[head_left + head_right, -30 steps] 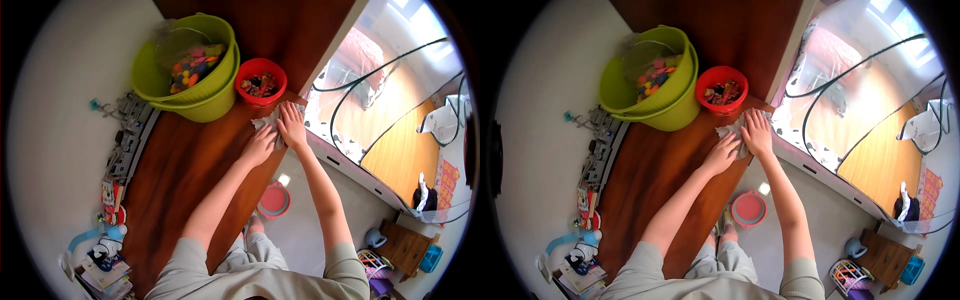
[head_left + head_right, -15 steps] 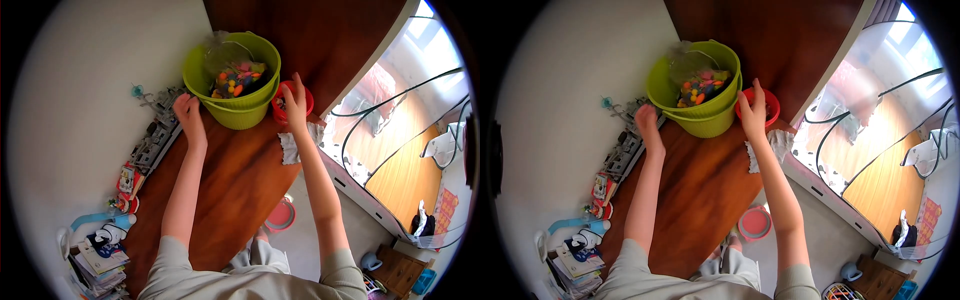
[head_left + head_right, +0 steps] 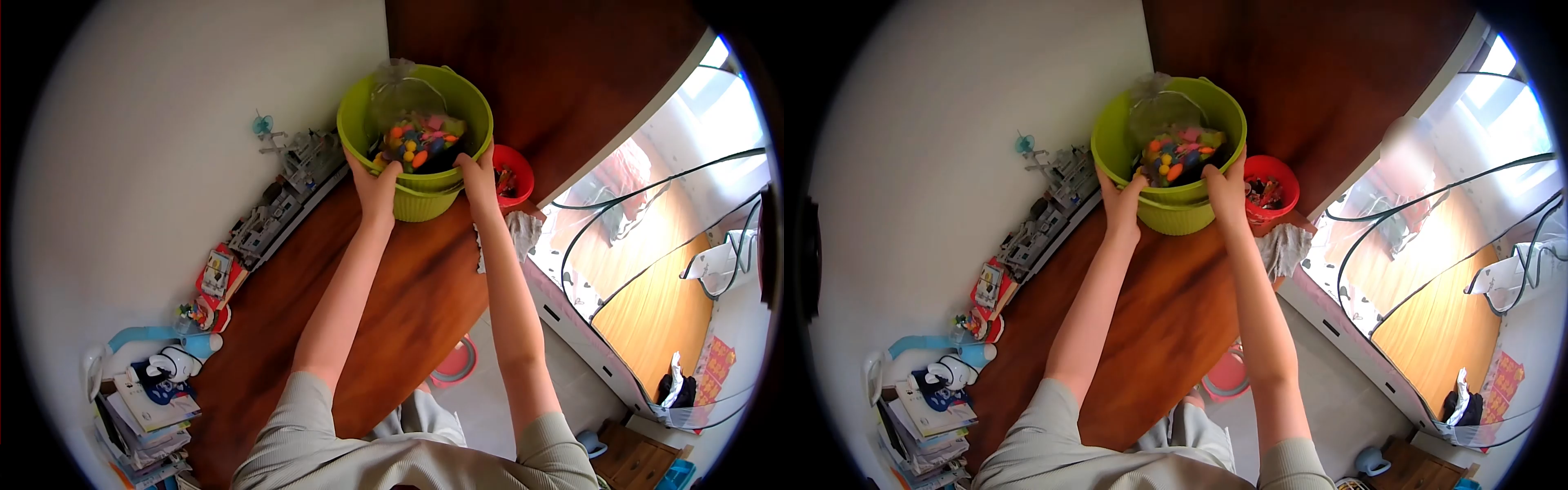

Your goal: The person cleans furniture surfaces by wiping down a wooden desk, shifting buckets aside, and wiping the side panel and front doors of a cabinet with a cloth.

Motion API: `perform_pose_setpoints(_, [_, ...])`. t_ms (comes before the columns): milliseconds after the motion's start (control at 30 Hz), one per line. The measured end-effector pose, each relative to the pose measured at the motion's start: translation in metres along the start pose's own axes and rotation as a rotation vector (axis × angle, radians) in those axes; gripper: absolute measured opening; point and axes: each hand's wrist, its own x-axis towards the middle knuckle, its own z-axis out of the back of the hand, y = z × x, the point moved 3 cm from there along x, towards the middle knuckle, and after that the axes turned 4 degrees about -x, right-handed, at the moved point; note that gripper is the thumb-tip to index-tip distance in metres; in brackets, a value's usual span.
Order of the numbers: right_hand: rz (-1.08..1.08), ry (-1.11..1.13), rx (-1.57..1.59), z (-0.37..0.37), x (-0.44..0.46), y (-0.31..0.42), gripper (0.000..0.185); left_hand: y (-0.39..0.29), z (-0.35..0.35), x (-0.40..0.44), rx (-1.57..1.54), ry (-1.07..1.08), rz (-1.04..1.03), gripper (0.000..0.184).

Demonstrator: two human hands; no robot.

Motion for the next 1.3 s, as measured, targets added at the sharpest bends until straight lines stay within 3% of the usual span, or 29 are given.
perform_pose_setpoints(233, [0.075,0.073,0.043,-0.038,-0.095,0.022,0.078,-0.034,0.07,-0.083,0.035,-0.114,-0.081,0.085])
perform_pose_setpoints(533, [-0.155,0.246,0.13,-0.103,-0.211,0.05,0.09,-0.071,0.175,-0.17,0.17,-0.388,-0.134,0.08])
perform_pose_setpoints(667, [-0.053,0.3,-0.063,-0.121,-0.236,0.042,0.093,-0.09,0.203,-0.193,0.183,-0.467,-0.088,0.086])
perform_pose_setpoints(800, [-0.103,0.386,0.036,-0.137,-0.252,0.056,0.089,-0.099,0.229,-0.205,0.202,-0.557,-0.071,0.084])
perform_pose_setpoints(833, [-0.129,0.4,-0.001,-0.14,-0.256,0.059,0.089,-0.1,0.233,-0.207,0.198,-0.597,-0.042,0.083])
perform_pose_setpoints(867, [-0.012,0.385,-0.138,-0.142,-0.258,0.054,0.09,-0.098,0.237,-0.209,0.192,-0.595,-0.049,0.083])
perform_pose_setpoints(967, [-0.052,0.406,-0.19,-0.14,-0.26,0.059,0.088,-0.093,0.246,-0.21,0.178,-0.584,-0.073,0.084])
perform_pose_setpoints(1033, [-0.061,0.413,-0.155,-0.137,-0.258,0.047,0.077,-0.092,0.246,-0.21,0.175,-0.58,-0.083,0.087])
perform_pose_setpoints(1133, [-0.229,0.394,0.213,-0.117,-0.239,0.042,0.061,-0.091,0.245,-0.209,0.797,-0.674,-0.535,0.089])
perform_pose_setpoints(1167, [-0.183,0.351,0.165,-0.101,-0.227,0.027,0.065,-0.098,0.234,-0.212,0.953,-0.673,-0.696,0.089])
perform_pose_setpoints(1233, [-0.198,0.161,0.206,-0.064,-0.195,0.012,0.053,-0.128,0.171,-0.22,1.259,-0.655,-1.024,0.089])
perform_pose_setpoints(1267, [-0.161,0.047,0.185,-0.041,-0.176,-0.006,0.049,-0.122,0.151,-0.217,1.176,-0.541,-1.078,0.083])
perform_pose_setpoints(1300, [-0.21,-0.039,0.091,-0.019,-0.161,0.006,0.046,-0.109,0.128,-0.212,0.901,-0.43,-1.024,0.081])
